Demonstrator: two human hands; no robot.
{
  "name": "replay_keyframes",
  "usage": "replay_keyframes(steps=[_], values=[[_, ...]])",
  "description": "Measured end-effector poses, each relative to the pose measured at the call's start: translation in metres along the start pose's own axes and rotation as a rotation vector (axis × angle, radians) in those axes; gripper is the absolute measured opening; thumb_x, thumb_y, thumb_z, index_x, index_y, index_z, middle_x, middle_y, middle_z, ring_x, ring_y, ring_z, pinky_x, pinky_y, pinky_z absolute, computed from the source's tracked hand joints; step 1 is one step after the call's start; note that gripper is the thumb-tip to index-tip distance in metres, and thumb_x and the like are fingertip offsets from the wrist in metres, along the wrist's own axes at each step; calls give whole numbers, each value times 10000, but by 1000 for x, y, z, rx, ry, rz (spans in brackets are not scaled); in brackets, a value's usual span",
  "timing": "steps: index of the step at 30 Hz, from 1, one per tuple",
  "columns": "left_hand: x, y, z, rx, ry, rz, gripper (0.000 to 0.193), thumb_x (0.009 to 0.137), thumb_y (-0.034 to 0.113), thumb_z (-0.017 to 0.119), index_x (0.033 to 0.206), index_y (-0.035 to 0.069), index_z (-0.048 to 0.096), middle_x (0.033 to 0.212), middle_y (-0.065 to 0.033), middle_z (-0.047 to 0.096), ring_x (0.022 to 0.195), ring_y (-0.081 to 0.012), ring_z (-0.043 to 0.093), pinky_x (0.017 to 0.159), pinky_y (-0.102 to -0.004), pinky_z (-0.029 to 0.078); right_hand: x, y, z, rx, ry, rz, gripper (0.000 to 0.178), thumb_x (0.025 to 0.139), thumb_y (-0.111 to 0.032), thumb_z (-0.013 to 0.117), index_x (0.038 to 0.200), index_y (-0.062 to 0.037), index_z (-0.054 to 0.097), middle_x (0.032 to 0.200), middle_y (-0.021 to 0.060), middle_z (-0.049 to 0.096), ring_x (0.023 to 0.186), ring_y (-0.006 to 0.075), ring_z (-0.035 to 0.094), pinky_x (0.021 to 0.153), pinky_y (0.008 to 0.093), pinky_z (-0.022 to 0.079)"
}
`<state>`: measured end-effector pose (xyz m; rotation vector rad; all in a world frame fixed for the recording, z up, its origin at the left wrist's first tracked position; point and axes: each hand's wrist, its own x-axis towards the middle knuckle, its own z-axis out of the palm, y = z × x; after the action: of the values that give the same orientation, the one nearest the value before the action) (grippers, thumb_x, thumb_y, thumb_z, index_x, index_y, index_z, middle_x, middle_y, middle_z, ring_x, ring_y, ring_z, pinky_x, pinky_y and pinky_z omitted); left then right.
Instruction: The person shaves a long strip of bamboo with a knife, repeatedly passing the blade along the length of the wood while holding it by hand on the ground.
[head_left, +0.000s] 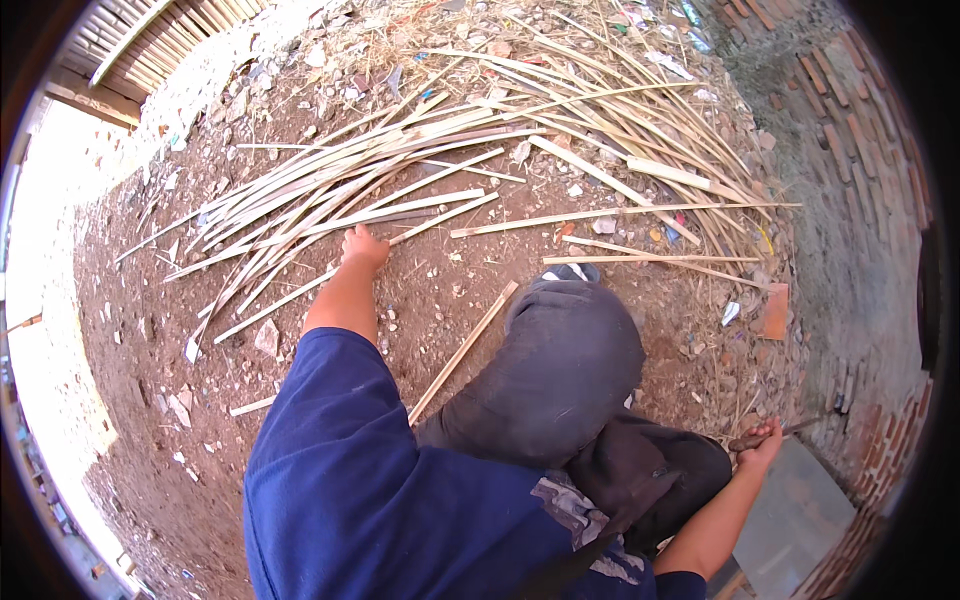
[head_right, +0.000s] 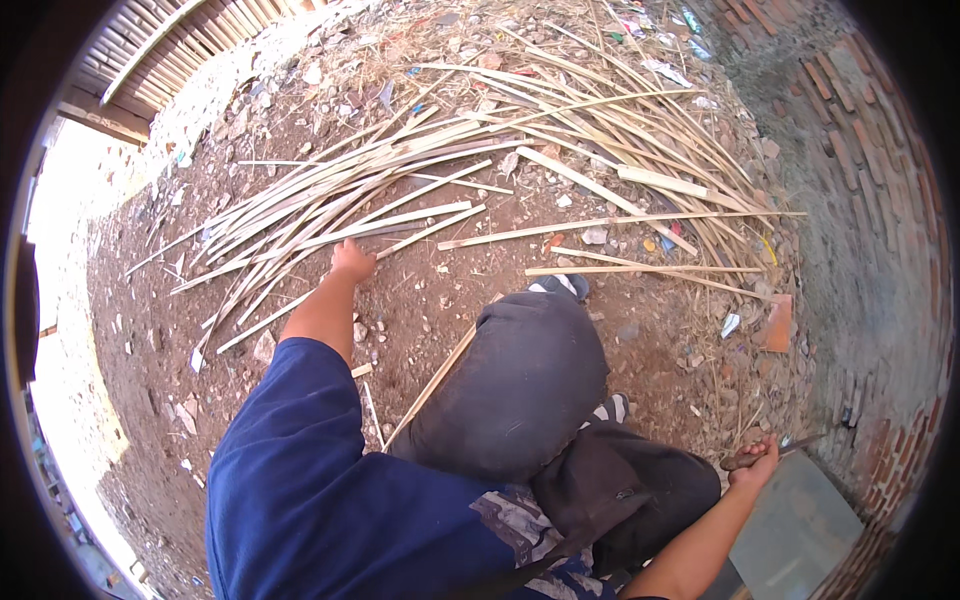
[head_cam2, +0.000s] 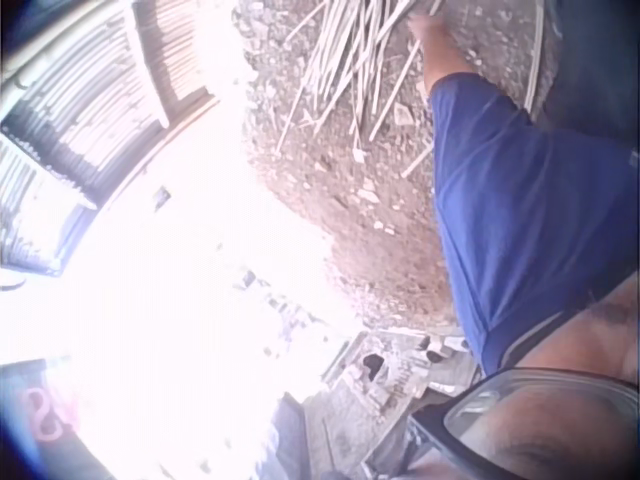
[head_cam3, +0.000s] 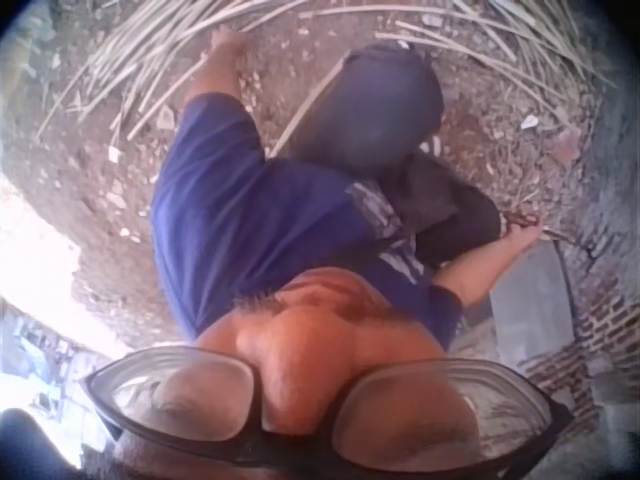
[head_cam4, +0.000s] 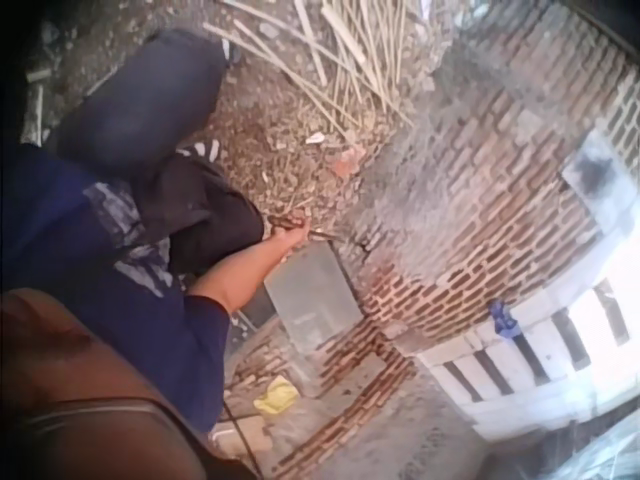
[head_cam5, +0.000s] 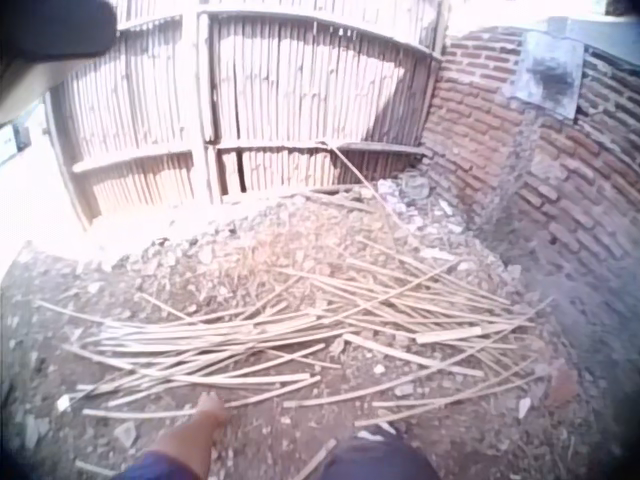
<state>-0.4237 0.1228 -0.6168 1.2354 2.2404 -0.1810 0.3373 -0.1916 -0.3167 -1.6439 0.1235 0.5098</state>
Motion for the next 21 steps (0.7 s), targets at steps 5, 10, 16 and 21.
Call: replay_keyframes(steps=[5,10,16,21], values=[[57,16,-34,-9,167,32,779,854,427,719,1472,85,393,1502,-166,402,1408,-351,380,1105,-469,416,8,12,21,-89,51,28,271,939,-373,681,820,-160,562,612,-81,475,522,50,471,491,218,426],[99,31,-62,-62,217,64,768,867,417,681,1468,30,400,1521,-196,390,1393,-380,403,1130,-467,395,-2,12,21,-144,70,35,266,939,-372,675,842,-150,565,614,-81,463,518,49,461,482,216,423],[127,23,-53,171,114,-16,814,889,468,661,1511,45,349,1609,-135,297,1436,-336,378,1141,-494,382,7,11,36,-147,101,51,265,942,-363,671,838,-150,553,614,-78,451,513,51,453,474,212,424],[85,23,-41,264,157,70,636,908,371,631,1417,62,411,1485,-134,442,1345,-316,478,1055,-473,441,-1,10,52,-161,87,28,273,942,-355,680,825,-147,545,615,-79,453,514,51,456,475,207,422]])
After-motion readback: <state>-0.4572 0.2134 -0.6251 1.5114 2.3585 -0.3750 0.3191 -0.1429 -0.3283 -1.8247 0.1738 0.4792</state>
